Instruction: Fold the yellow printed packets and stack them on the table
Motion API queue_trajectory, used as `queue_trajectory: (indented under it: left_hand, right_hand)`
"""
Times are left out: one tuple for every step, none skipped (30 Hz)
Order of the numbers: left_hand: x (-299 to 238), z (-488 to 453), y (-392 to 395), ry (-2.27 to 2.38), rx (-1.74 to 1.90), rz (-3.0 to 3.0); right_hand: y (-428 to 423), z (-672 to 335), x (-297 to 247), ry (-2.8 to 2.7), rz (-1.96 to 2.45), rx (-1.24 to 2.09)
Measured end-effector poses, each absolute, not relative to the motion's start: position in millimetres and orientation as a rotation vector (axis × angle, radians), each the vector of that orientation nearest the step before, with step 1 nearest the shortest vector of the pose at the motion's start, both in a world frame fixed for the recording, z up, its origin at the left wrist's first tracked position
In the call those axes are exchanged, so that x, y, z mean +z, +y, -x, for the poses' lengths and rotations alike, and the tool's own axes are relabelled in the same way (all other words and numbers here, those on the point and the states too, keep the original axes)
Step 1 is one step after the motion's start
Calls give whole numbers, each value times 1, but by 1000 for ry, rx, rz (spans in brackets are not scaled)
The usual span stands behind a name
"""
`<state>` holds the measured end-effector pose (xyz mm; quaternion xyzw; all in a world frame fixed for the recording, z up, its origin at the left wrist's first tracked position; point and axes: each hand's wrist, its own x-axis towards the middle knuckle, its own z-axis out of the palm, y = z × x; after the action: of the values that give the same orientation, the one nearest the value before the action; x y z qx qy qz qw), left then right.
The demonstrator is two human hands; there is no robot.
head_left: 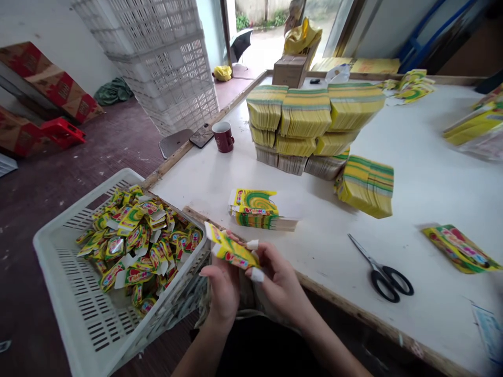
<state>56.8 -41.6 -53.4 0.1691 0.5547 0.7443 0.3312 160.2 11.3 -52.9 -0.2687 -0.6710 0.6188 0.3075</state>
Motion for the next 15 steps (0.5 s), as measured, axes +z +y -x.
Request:
queue_trajectory:
  left_hand:
    - [-56, -57, -44, 1445, 1961, -444]
    - [-59, -57, -47, 1455, 1979, -444]
    - [-62, -55, -49, 1480, 1991, -445]
    - [-64, -53, -51, 1516, 1976, -460]
    - [-65, -49, -53, 1546, 1948, -485]
    - [-64, -43, -55, 1562, 1903, -526]
    - [-62, -37, -57, 1565, 1854, -578]
    - [-57, -30, -59, 1556, 1810, -641]
    - [-52, -23, -62, 1545, 1778, -711]
    - [-45, -16, -64, 1540, 1751, -794]
    - [-38, -10, -66, 1553, 1719, -891]
    - [-31, -6, -68, 1591, 1667, -992]
    - [-26, -4, -69, 1650, 1584, -1092]
    - [-22, -4, -69, 1707, 1462, -1184]
    - [-20, -6, -69, 1749, 1323, -1253]
  right_hand:
    - [16, -163, -53, -1768, 705, 1584]
    - [20, -166, -52, -1782, 694, 1518]
    - [24, -169, -51, -1814, 684, 1440]
    - [28, -172, -49, -1857, 674, 1361]
    - [31, -176, -48, -1902, 663, 1288]
    - [35, -179, -46, -1940, 655, 1222]
    - [39, -183, -45, -1975, 650, 1156]
    - [43, -188, -44, -2010, 650, 1074]
    - [46, -192, -42, -2050, 653, 967]
    - [48, -195, -41, -2105, 653, 847]
    - [50, -198, -39, -2168, 643, 726]
    - [50, -201, -37, -2239, 612, 624]
    - [48, -202, -35, -2314, 561, 559]
    - [46, -202, -34, -2381, 492, 538]
    - [42, -201, -33, -2427, 426, 551]
